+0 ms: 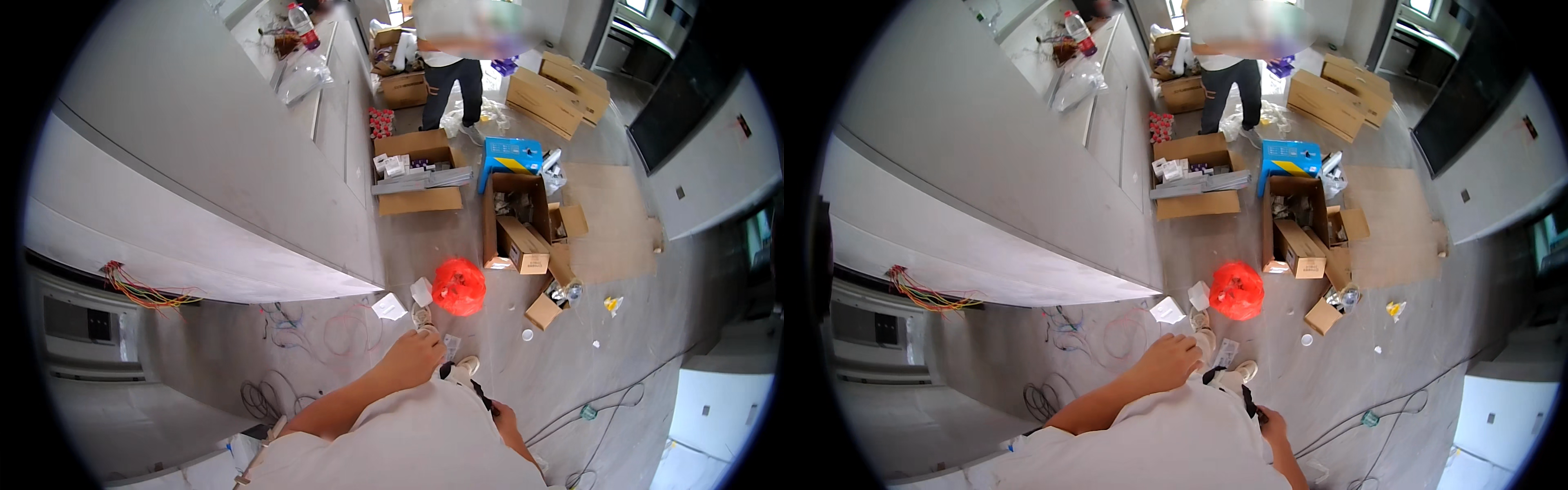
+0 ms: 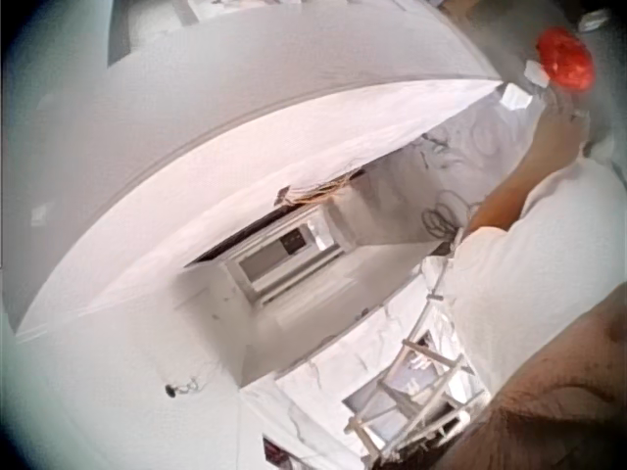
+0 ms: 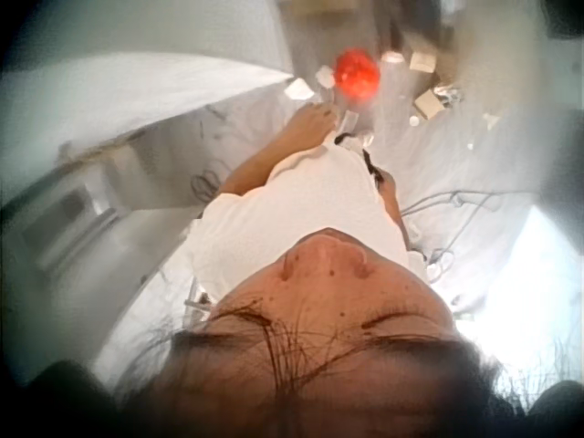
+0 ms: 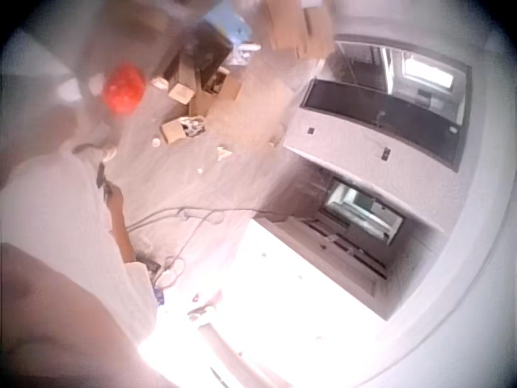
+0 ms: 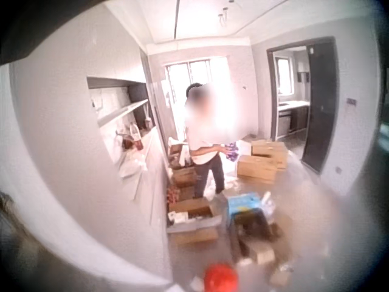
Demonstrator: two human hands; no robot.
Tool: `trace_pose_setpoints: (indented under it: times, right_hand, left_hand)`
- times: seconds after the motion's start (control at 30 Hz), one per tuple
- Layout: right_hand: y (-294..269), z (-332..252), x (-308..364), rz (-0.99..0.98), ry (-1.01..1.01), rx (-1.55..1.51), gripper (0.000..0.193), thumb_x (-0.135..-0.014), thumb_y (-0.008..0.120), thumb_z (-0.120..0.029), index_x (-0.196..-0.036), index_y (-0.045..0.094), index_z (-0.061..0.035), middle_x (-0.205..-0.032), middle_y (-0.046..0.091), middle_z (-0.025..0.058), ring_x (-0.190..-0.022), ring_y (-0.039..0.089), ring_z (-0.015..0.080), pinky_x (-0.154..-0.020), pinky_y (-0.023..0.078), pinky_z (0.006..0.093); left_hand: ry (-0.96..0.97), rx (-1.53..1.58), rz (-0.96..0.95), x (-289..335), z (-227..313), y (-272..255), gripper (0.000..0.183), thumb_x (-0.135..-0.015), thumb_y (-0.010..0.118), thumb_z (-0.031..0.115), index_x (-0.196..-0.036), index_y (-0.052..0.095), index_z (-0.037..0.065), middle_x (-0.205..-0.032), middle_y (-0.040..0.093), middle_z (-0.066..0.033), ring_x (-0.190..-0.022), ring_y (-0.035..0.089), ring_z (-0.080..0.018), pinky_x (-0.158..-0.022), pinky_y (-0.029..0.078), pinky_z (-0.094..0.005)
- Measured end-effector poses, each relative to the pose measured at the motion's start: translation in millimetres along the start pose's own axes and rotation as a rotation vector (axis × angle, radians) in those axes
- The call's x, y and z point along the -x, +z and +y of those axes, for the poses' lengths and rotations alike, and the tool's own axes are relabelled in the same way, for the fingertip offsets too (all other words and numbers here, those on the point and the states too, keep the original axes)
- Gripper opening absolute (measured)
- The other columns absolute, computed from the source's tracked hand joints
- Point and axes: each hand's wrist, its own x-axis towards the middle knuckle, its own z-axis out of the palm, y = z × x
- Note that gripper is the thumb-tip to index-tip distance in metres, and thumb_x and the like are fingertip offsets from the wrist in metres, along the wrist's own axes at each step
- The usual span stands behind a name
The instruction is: The person strips and twists colored electrical wires inside a wall junction box using pliers. They then move to a pile of cardboard boxes and sort through small white product boxes, stacking them neatly.
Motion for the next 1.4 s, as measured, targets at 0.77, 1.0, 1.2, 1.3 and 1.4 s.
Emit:
trace_pose_setpoints:
  times: [0.77, 1.0, 1.2, 1.3, 1.4]
  right_hand:
    - [-157.5, -68.5, -175.1, -0.031, -0.156, -0.228, 0.040, -0.096, 0.067, -0.030, -0.134, 0.072, -0.0185, -0.117, 0.077, 0.0142, -0.102, 0.074, 0.0240, -0.096, 0.054, 0.0344]
    - [-225.1, -80.2, -207.1, -0.097, -0.154, -0.186, 0.038, -0.095, 0.068, -0.031, -0.131, 0.074, -0.0175, -0.116, 0.077, 0.0154, -0.102, 0.074, 0.0258, -0.095, 0.055, 0.0354]
    - [-257.5, -81.0, -231.3, -0.160, -0.159, -0.125, 0.038, -0.095, 0.069, -0.032, -0.128, 0.075, -0.0166, -0.114, 0.077, 0.0165, -0.102, 0.074, 0.0273, -0.094, 0.055, 0.0363]
    - [-261.1, -79.3, -236.2, -0.184, -0.148, -0.101, 0.037, -0.094, 0.069, -0.033, -0.127, 0.075, -0.0162, -0.114, 0.077, 0.0170, -0.102, 0.074, 0.0280, -0.093, 0.055, 0.0368]
    - [-263.8, -79.9, -241.2, -0.205, -0.143, -0.064, 0.037, -0.094, 0.069, -0.034, -0.126, 0.076, -0.0157, -0.113, 0.077, 0.0175, -0.103, 0.075, 0.0288, -0.093, 0.055, 0.0372]
  left_hand:
    - [-0.295, -0.107, 0.123, -125.7, -183.1, -80.5, 0.014, -0.085, 0.070, 0.021, -0.088, 0.074, 0.008, -0.091, 0.069, -0.0183, -0.086, 0.069, -0.0392, -0.076, 0.055, -0.0512]
    - [-0.226, 0.090, 0.157, -182.7, -108.4, -64.9, 0.017, -0.091, 0.067, 0.026, -0.092, 0.070, 0.009, -0.092, 0.068, -0.0166, -0.088, 0.067, -0.0393, -0.075, 0.054, -0.0530]
    - [-0.279, 0.022, 0.079, -193.1, -99.0, -45.4, 0.019, -0.092, 0.067, 0.027, -0.095, 0.068, 0.008, -0.097, 0.067, -0.0189, -0.091, 0.067, -0.0426, -0.077, 0.054, -0.0551]
    - [-0.335, 0.100, 0.085, -190.3, -103.0, -39.1, 0.022, -0.090, 0.069, 0.027, -0.097, 0.069, 0.007, -0.098, 0.068, -0.0214, -0.091, 0.067, -0.0449, -0.079, 0.055, -0.0558]
    - [-0.414, 0.110, 0.032, -177.3, -111.5, -28.3, 0.025, -0.088, 0.071, 0.027, -0.101, 0.070, 0.005, -0.099, 0.069, -0.0237, -0.091, 0.068, -0.0467, -0.081, 0.055, -0.0559]
